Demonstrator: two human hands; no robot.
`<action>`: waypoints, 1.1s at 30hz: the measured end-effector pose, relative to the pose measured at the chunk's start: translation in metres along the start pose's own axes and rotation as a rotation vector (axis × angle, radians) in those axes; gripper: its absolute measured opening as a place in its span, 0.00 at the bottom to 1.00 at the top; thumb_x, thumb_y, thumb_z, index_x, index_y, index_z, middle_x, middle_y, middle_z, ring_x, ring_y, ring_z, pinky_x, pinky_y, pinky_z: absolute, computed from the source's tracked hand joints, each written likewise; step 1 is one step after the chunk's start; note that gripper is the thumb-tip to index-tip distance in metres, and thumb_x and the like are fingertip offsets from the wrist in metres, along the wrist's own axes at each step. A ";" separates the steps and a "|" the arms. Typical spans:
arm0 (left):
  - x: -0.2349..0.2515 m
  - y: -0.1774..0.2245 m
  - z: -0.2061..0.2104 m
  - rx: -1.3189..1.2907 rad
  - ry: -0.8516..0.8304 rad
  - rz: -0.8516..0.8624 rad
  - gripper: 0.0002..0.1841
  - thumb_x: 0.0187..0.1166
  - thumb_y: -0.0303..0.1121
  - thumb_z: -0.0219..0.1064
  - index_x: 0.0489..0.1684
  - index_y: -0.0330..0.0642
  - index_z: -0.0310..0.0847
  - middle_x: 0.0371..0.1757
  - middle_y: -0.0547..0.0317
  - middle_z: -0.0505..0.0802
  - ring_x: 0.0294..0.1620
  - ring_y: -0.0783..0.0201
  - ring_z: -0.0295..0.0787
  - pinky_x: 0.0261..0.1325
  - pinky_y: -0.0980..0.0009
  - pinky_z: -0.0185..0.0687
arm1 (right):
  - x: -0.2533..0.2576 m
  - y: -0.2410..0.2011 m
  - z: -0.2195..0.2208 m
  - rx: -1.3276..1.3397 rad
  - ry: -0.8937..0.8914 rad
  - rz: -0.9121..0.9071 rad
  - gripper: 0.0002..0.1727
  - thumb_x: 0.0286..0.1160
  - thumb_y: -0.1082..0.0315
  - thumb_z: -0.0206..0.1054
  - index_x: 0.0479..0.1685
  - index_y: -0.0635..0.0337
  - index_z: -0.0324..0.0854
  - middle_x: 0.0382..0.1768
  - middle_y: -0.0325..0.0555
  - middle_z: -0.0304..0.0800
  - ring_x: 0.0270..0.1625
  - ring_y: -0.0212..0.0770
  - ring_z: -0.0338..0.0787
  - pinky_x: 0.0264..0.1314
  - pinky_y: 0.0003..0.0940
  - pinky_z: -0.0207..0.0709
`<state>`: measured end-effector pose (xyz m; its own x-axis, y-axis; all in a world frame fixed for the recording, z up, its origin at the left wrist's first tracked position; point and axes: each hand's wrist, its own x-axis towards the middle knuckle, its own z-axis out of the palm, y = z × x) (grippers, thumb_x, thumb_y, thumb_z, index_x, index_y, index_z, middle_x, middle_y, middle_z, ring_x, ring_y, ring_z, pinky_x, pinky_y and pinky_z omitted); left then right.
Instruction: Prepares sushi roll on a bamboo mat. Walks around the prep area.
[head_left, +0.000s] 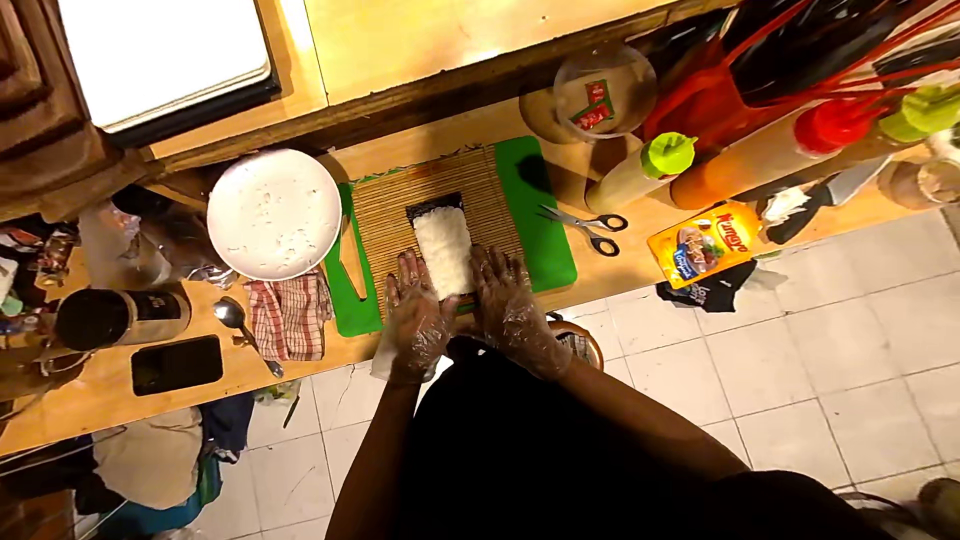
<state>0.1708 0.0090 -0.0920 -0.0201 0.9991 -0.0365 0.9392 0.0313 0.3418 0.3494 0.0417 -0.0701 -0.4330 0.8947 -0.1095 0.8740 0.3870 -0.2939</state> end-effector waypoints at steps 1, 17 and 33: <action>0.002 0.001 -0.001 0.003 -0.004 -0.011 0.48 0.84 0.65 0.49 0.94 0.34 0.46 0.97 0.45 0.46 0.98 0.52 0.31 0.95 0.42 0.24 | 0.000 -0.001 -0.001 0.017 0.012 0.006 0.68 0.56 0.20 0.68 0.94 0.60 0.53 0.95 0.51 0.50 0.96 0.58 0.47 0.93 0.68 0.41; 0.010 -0.001 -0.016 0.001 -0.112 -0.032 0.55 0.77 0.68 0.59 0.95 0.36 0.41 0.97 0.48 0.46 0.98 0.52 0.31 0.96 0.43 0.26 | 0.008 -0.020 -0.004 -0.007 -0.041 -0.050 0.54 0.73 0.38 0.65 0.95 0.62 0.50 0.96 0.51 0.45 0.97 0.56 0.43 0.93 0.69 0.39; 0.012 -0.005 -0.014 -0.015 -0.120 0.044 0.46 0.85 0.56 0.55 0.94 0.31 0.41 0.97 0.43 0.44 0.98 0.50 0.28 0.96 0.43 0.22 | 0.010 -0.028 0.001 0.058 -0.011 -0.138 0.53 0.66 0.41 0.74 0.92 0.59 0.58 0.93 0.57 0.55 0.95 0.59 0.50 0.93 0.66 0.43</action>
<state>0.1608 0.0209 -0.0814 0.0633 0.9891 -0.1328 0.9330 -0.0114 0.3598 0.3199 0.0395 -0.0642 -0.5505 0.8315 -0.0747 0.7922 0.4921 -0.3609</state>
